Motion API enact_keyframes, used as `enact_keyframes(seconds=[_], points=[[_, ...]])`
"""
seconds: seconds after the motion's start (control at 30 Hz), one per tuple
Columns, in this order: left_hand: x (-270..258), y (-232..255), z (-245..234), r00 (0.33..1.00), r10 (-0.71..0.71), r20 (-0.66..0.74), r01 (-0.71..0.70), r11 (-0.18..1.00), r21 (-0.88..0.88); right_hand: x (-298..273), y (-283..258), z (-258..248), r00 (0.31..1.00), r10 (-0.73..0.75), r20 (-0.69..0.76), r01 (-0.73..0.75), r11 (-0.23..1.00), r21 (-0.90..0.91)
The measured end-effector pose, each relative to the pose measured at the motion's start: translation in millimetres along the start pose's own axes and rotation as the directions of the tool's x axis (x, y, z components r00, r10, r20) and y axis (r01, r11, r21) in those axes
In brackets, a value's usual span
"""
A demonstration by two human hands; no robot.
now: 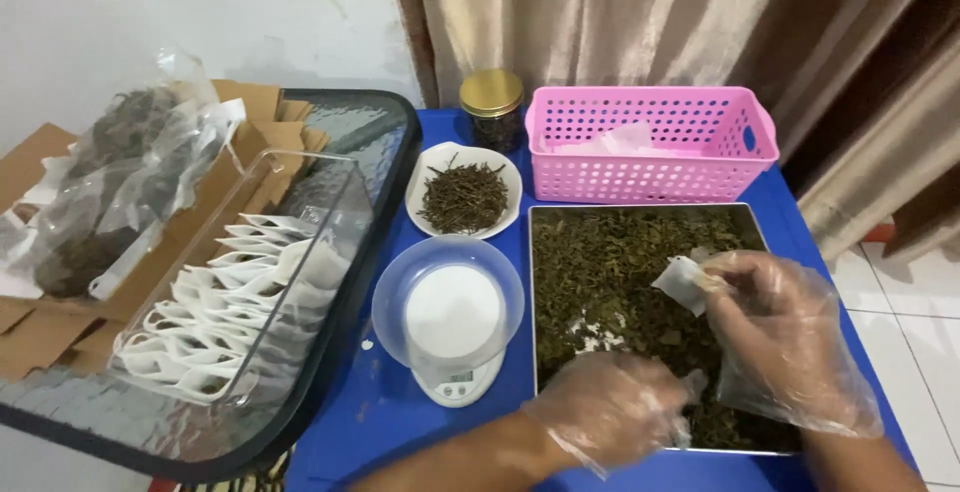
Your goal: Manually filling small white tea bags with dried tea leaves from a tray and organizing them.
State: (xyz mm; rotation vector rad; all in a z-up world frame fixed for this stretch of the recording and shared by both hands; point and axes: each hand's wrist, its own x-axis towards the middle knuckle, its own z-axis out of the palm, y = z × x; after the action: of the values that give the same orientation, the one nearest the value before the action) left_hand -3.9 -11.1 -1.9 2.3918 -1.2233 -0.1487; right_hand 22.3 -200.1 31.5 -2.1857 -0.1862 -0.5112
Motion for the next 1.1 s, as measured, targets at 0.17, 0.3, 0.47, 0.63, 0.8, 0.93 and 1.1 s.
enact_keyframes(seconds=[0.17,0.3,0.47,0.63,0.8,0.93,1.1], points=[[-5,9,-10,0.983,0.053,0.173,-0.076,0.989,0.128,0,3,8,0.989,-0.101,0.109,0.089,0.989,0.117],[-1,28,-41,0.906,-0.065,0.418,-0.001,0.987,0.158,-2,-24,9,0.958,-0.230,0.173,0.151,0.913,0.378],[-5,26,-34,0.974,-0.099,0.202,0.115,0.991,-0.067,19,-73,23,0.763,-0.472,0.441,0.312,0.867,0.388],[-10,9,-3,0.989,-0.144,0.036,0.147,0.924,-0.352,36,-94,66,0.745,-0.511,0.429,0.359,0.849,0.387],[0,7,7,0.984,-0.040,0.175,0.060,0.992,-0.111,53,-103,102,0.792,-0.326,0.515,0.154,0.924,0.349],[0,8,10,0.972,0.048,0.228,-0.076,0.991,0.113,64,-114,69,0.791,-0.229,0.568,0.294,0.955,-0.025],[-3,13,-12,0.970,0.041,0.238,-0.070,0.991,0.114,51,-53,38,0.799,-0.025,0.601,0.342,0.842,-0.419]])
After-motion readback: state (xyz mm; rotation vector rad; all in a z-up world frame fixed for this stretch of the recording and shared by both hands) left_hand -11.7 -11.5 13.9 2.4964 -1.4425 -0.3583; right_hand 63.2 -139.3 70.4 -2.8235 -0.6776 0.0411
